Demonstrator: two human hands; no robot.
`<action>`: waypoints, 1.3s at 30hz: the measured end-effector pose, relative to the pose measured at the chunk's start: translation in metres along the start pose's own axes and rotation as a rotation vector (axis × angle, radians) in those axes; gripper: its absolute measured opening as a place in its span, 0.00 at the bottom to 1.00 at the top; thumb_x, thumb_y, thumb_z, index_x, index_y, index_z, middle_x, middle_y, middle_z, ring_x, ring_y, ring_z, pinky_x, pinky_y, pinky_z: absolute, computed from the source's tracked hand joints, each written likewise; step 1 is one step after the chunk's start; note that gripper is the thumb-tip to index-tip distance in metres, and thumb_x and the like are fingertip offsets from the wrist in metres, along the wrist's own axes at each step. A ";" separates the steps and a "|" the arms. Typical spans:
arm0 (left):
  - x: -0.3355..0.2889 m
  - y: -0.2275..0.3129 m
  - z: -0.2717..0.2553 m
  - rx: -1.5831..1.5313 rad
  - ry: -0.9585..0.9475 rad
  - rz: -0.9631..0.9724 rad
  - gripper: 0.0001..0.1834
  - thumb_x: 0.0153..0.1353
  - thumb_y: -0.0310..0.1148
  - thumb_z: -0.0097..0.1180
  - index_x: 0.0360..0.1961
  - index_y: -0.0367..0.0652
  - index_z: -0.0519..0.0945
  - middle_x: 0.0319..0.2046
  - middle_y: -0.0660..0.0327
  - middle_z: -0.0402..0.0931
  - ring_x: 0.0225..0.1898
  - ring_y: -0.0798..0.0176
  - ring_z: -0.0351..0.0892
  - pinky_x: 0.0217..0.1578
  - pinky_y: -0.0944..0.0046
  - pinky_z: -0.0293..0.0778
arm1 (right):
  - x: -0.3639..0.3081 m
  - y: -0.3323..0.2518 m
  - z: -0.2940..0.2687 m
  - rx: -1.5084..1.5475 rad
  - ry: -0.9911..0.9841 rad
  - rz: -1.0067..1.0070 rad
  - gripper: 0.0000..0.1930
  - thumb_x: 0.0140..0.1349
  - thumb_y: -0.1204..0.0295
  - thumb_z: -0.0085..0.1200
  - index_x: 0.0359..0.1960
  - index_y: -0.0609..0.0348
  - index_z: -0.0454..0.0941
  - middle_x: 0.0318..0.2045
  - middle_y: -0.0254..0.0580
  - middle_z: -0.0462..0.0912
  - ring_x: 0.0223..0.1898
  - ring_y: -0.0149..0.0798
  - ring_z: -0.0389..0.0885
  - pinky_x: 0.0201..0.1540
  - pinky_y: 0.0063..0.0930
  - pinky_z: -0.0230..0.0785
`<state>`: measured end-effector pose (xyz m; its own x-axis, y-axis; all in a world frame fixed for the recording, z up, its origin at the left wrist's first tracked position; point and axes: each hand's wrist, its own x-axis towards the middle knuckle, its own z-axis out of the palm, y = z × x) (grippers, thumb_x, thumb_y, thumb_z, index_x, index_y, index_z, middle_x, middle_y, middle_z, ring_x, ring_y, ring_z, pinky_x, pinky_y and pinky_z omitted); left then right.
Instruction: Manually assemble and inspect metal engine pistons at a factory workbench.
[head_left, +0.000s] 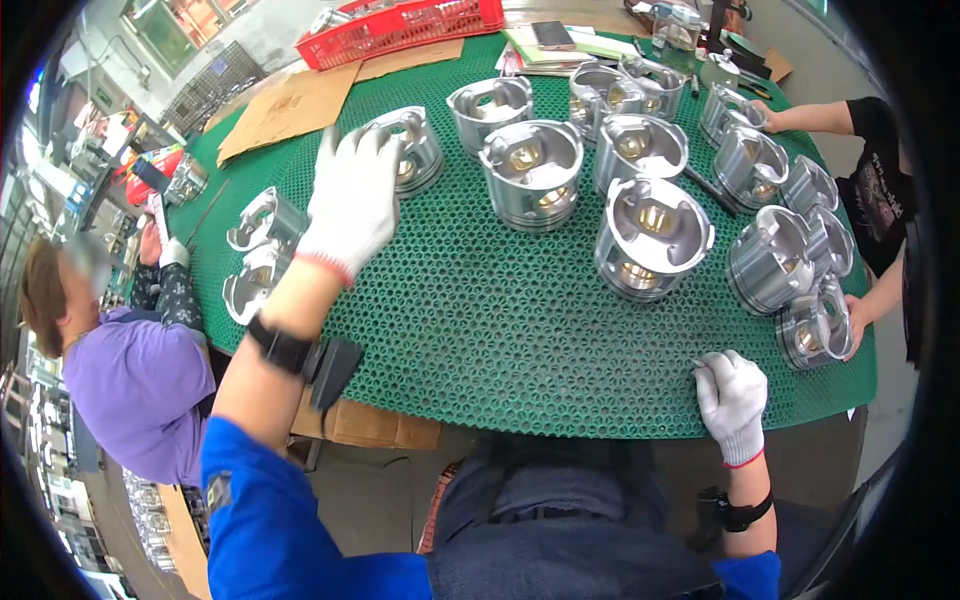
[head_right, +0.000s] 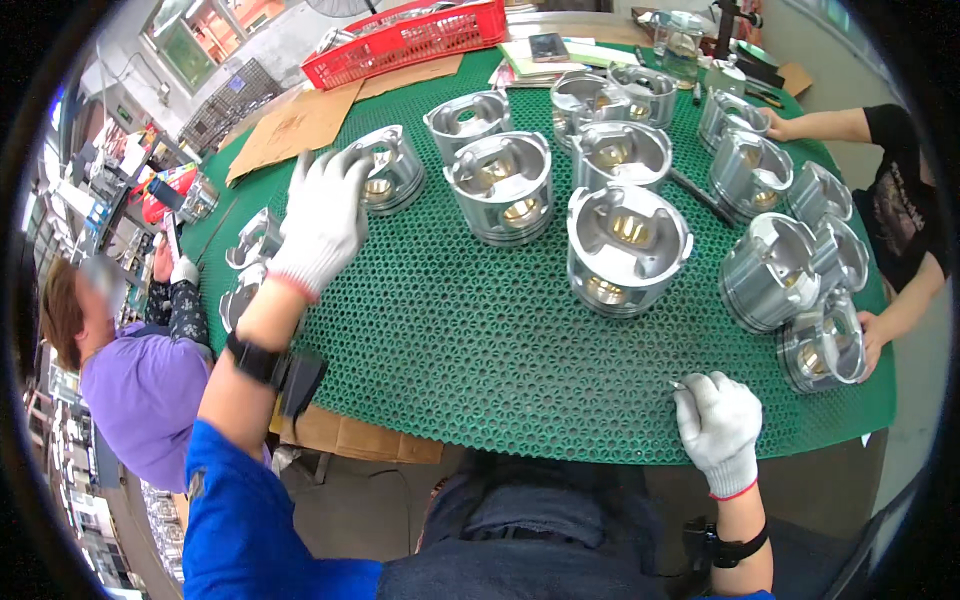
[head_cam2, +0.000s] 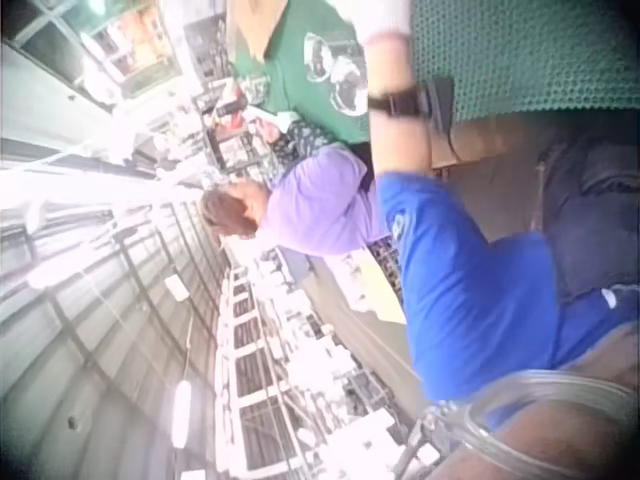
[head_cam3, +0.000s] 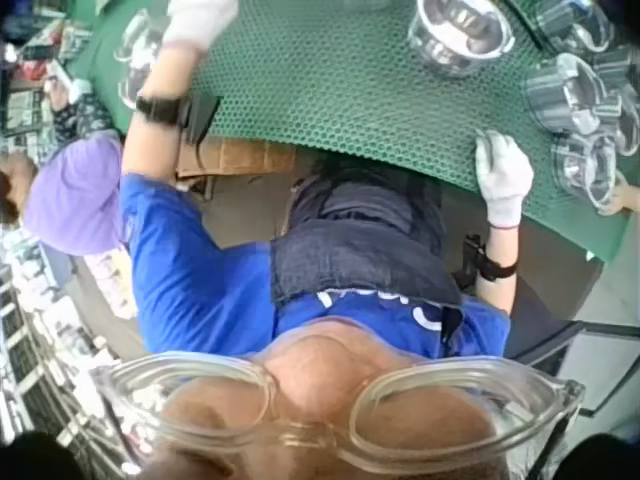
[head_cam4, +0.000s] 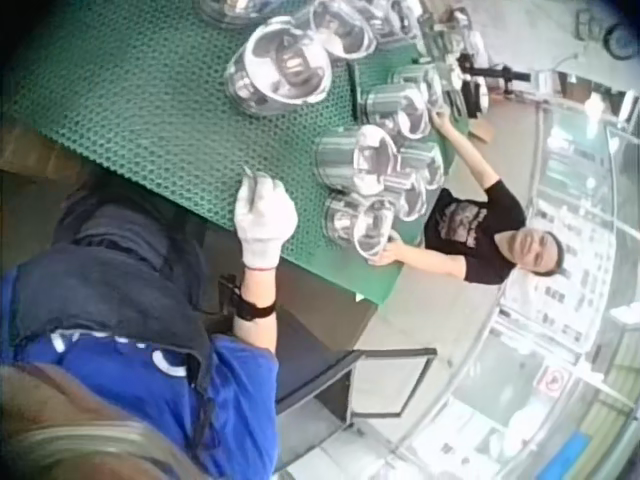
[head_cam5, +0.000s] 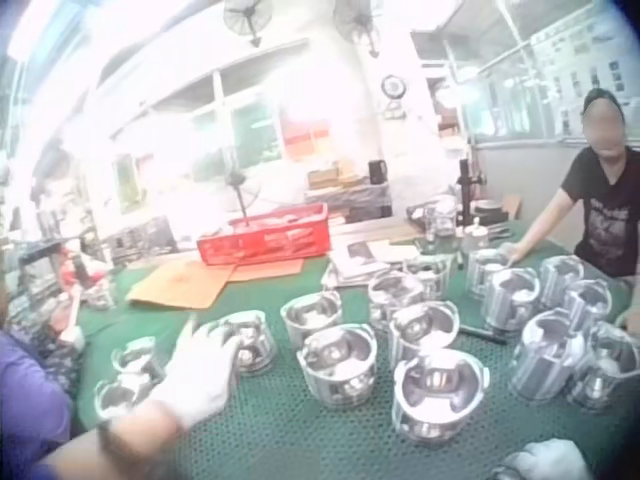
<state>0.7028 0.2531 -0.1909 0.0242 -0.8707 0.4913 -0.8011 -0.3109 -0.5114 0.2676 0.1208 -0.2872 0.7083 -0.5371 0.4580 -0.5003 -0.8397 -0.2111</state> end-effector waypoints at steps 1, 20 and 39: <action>0.015 -0.008 0.014 0.103 -0.050 -0.005 0.21 0.55 0.31 0.48 0.52 0.40 0.74 0.47 0.48 0.76 0.52 0.48 0.75 0.57 0.46 0.66 | 0.001 -0.002 0.000 0.007 0.017 -0.011 0.06 0.50 0.73 0.60 0.30 0.54 0.77 0.22 0.41 0.76 0.23 0.47 0.75 0.27 0.39 0.68; -0.204 0.150 -0.071 -0.644 0.003 -0.281 0.19 0.58 0.30 0.55 0.52 0.42 0.77 0.47 0.57 0.79 0.48 0.58 0.80 0.46 0.62 0.77 | -0.001 0.008 0.003 0.003 -0.010 -0.069 0.05 0.57 0.75 0.57 0.35 0.58 0.79 0.30 0.45 0.81 0.29 0.48 0.80 0.33 0.36 0.70; -0.127 0.128 -0.070 -0.663 0.487 -0.341 0.24 0.44 0.36 0.64 0.45 0.43 0.78 0.49 0.53 0.75 0.52 0.47 0.74 0.56 0.52 0.68 | -0.009 0.000 0.003 -0.060 0.029 -0.035 0.06 0.57 0.72 0.58 0.36 0.55 0.79 0.29 0.41 0.79 0.29 0.46 0.79 0.33 0.35 0.70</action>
<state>0.5556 0.3506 -0.2693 0.1889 -0.4656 0.8646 -0.9818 -0.1075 0.1566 0.2629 0.1253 -0.2943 0.7113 -0.5043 0.4895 -0.5051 -0.8512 -0.1430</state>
